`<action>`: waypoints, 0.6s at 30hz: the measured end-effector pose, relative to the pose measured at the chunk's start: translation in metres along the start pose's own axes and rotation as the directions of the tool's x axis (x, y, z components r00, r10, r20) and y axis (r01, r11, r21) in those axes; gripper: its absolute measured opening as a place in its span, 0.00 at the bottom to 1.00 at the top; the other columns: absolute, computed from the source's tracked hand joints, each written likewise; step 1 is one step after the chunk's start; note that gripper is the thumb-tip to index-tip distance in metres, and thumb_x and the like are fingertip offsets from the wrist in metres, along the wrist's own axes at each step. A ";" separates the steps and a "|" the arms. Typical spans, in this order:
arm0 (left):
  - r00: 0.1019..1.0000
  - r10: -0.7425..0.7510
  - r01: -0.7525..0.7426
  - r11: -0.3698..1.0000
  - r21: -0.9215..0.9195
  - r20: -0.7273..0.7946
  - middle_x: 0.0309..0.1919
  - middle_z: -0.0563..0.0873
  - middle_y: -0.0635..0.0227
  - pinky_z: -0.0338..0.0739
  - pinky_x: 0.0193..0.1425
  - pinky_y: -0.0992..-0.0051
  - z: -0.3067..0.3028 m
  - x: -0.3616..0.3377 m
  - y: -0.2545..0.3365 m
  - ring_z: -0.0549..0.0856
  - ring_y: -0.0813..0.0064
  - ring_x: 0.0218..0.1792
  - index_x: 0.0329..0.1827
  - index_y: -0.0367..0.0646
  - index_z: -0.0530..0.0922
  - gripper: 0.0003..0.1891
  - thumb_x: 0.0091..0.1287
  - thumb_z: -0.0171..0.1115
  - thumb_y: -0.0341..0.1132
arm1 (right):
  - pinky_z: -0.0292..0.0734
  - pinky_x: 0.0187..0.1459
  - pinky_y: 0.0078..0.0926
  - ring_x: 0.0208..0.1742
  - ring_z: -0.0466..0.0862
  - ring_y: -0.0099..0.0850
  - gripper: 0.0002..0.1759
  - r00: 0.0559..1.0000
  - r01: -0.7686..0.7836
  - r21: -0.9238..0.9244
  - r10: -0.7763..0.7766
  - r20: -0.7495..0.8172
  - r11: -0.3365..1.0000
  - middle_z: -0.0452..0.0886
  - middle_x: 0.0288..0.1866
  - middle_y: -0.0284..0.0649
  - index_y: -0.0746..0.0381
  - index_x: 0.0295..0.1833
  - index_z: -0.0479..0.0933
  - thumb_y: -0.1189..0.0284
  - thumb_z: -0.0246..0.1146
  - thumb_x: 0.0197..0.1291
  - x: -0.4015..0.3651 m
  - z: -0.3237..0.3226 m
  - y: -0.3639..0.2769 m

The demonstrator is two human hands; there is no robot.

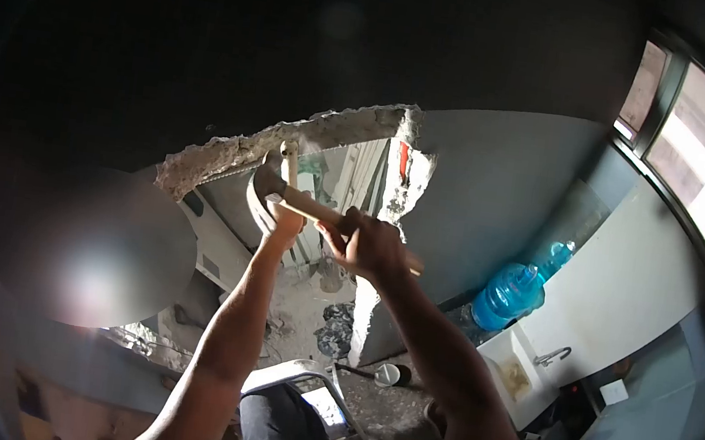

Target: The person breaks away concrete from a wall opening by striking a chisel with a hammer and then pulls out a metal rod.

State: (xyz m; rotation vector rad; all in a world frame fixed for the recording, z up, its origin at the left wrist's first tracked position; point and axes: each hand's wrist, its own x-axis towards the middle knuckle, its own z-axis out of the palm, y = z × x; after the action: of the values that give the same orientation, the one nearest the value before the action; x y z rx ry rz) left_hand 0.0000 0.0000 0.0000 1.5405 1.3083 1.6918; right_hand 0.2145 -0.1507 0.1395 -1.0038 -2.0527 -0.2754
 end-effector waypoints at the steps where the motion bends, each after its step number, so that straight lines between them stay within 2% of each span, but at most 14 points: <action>1: 1.000 0.010 -0.010 1.000 0.004 0.007 0.14 0.74 0.73 0.66 0.19 0.74 -0.002 0.008 0.001 0.73 0.78 0.14 0.30 0.44 0.79 0.10 0.63 0.69 0.38 | 0.73 0.15 0.33 0.13 0.80 0.36 0.18 0.990 0.119 -0.088 -0.125 -0.071 0.989 0.78 0.16 0.38 0.59 0.30 0.73 0.60 0.71 0.60 0.001 -0.003 -0.009; 2: 0.990 -0.142 0.143 0.977 -0.161 0.018 0.14 0.73 0.75 0.63 0.16 0.74 -0.007 -0.001 0.062 0.71 0.80 0.13 0.25 0.44 0.76 0.12 0.63 0.68 0.37 | 0.73 0.15 0.32 0.13 0.80 0.34 0.17 0.999 0.012 0.102 -0.008 -0.036 0.995 0.77 0.15 0.38 0.59 0.30 0.73 0.61 0.71 0.60 0.001 -0.006 -0.019; 3: 0.963 -0.263 0.265 0.902 -0.340 0.054 0.14 0.72 0.77 0.59 0.14 0.75 0.000 0.000 0.104 0.70 0.83 0.12 0.20 0.45 0.74 0.15 0.64 0.66 0.36 | 0.74 0.15 0.31 0.14 0.80 0.34 0.17 0.990 0.118 0.161 -0.104 -0.094 0.980 0.78 0.16 0.38 0.59 0.30 0.73 0.61 0.71 0.60 0.005 -0.020 -0.017; 5: 0.961 -0.271 0.276 0.941 -0.197 0.053 0.13 0.73 0.76 0.59 0.14 0.74 -0.005 -0.006 0.111 0.71 0.83 0.12 0.20 0.45 0.74 0.15 0.64 0.66 0.36 | 0.74 0.16 0.32 0.14 0.81 0.33 0.17 0.988 0.148 0.201 -0.138 -0.062 0.968 0.78 0.16 0.38 0.58 0.30 0.73 0.60 0.71 0.60 0.003 -0.036 -0.031; 6: 0.970 -0.239 0.240 0.929 -0.282 0.038 0.15 0.75 0.76 0.59 0.15 0.76 -0.007 -0.016 0.131 0.72 0.84 0.13 0.20 0.47 0.74 0.14 0.65 0.64 0.36 | 0.75 0.16 0.33 0.14 0.81 0.34 0.17 0.994 0.100 0.166 -0.092 -0.052 0.981 0.78 0.16 0.38 0.58 0.30 0.73 0.60 0.71 0.60 0.001 -0.024 -0.018; 7: 0.993 -0.079 0.105 0.927 -0.361 0.086 0.15 0.73 0.77 0.58 0.15 0.77 -0.009 -0.023 0.121 0.70 0.84 0.13 0.21 0.48 0.73 0.14 0.67 0.62 0.37 | 0.75 0.17 0.33 0.14 0.81 0.34 0.17 0.998 0.051 0.129 -0.046 -0.043 0.990 0.78 0.16 0.38 0.59 0.30 0.73 0.60 0.71 0.60 0.004 -0.012 -0.004; 9: 0.863 -0.457 0.506 0.770 -0.390 0.216 0.15 0.70 0.79 0.58 0.16 0.76 -0.012 0.004 0.030 0.66 0.84 0.12 0.22 0.49 0.72 0.15 0.68 0.61 0.37 | 0.75 0.17 0.34 0.14 0.80 0.35 0.18 0.997 -0.074 0.016 0.075 -0.036 0.997 0.77 0.15 0.38 0.59 0.30 0.73 0.60 0.71 0.60 0.007 -0.015 -0.009; 10: 0.921 -0.336 0.384 0.867 -0.318 0.194 0.14 0.67 0.80 0.57 0.16 0.74 -0.010 -0.015 0.093 0.63 0.83 0.11 0.22 0.48 0.70 0.15 0.68 0.61 0.37 | 0.75 0.17 0.33 0.14 0.80 0.35 0.17 0.998 -0.066 0.040 0.066 0.000 0.997 0.77 0.15 0.37 0.59 0.30 0.73 0.60 0.71 0.59 0.006 -0.024 -0.019; 11: 0.927 -0.348 0.372 0.815 -0.445 0.138 0.14 0.69 0.79 0.57 0.15 0.73 -0.013 -0.021 0.111 0.65 0.83 0.12 0.21 0.48 0.70 0.15 0.66 0.62 0.37 | 0.75 0.17 0.33 0.14 0.80 0.35 0.17 0.998 -0.058 0.065 0.055 0.042 0.996 0.77 0.15 0.37 0.59 0.30 0.73 0.60 0.71 0.59 0.004 -0.032 -0.031; 13: 0.928 -0.348 0.373 0.891 -0.261 0.135 0.13 0.71 0.78 0.56 0.15 0.73 -0.020 -0.021 0.137 0.67 0.82 0.12 0.19 0.47 0.71 0.15 0.64 0.64 0.36 | 0.75 0.16 0.35 0.14 0.81 0.39 0.23 0.994 0.092 0.194 -0.078 -0.079 0.977 0.80 0.18 0.39 0.58 0.30 0.71 0.53 0.74 0.54 -0.002 -0.039 -0.041; 14: 0.928 -0.355 0.372 0.899 -0.230 0.114 0.13 0.72 0.76 0.57 0.15 0.73 -0.018 -0.018 0.125 0.68 0.83 0.13 0.18 0.46 0.72 0.15 0.62 0.65 0.35 | 0.75 0.17 0.34 0.14 0.81 0.37 0.22 0.995 0.075 0.194 -0.062 -0.072 0.978 0.78 0.17 0.38 0.59 0.29 0.72 0.55 0.73 0.56 -0.002 -0.037 -0.035; 15: 0.988 -0.149 0.153 0.967 -0.202 0.036 0.13 0.68 0.79 0.53 0.15 0.74 -0.015 -0.006 0.079 0.64 0.83 0.12 0.18 0.49 0.68 0.17 0.62 0.65 0.35 | 0.75 0.17 0.33 0.15 0.80 0.36 0.20 0.997 0.053 0.195 -0.041 -0.067 0.979 0.76 0.15 0.38 0.59 0.28 0.73 0.58 0.73 0.57 0.000 -0.035 -0.028; 17: 0.840 -0.383 0.536 0.695 -0.479 0.384 0.13 0.63 0.81 0.48 0.16 0.76 -0.027 -0.026 0.133 0.59 0.84 0.12 0.19 0.52 0.64 0.18 0.63 0.64 0.36 | 0.74 0.17 0.36 0.14 0.80 0.41 0.22 0.994 -0.113 -0.035 0.113 -0.010 0.993 0.77 0.14 0.44 0.62 0.26 0.74 0.56 0.67 0.64 0.014 -0.026 -0.004; 18: 0.831 -0.419 0.550 0.717 -0.428 0.367 0.14 0.59 0.81 0.43 0.17 0.77 -0.025 -0.026 0.139 0.55 0.84 0.12 0.21 0.54 0.61 0.19 0.63 0.64 0.36 | 0.74 0.17 0.36 0.14 0.80 0.41 0.21 0.992 -0.127 -0.035 0.127 -0.006 0.991 0.77 0.14 0.44 0.62 0.27 0.74 0.57 0.67 0.64 0.011 -0.031 -0.013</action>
State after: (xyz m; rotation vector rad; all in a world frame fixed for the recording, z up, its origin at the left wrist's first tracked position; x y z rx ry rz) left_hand 0.0149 -0.0873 0.1134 0.9304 0.9105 1.3054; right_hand 0.2188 -0.1691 0.1698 -1.1496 -1.9767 -0.2478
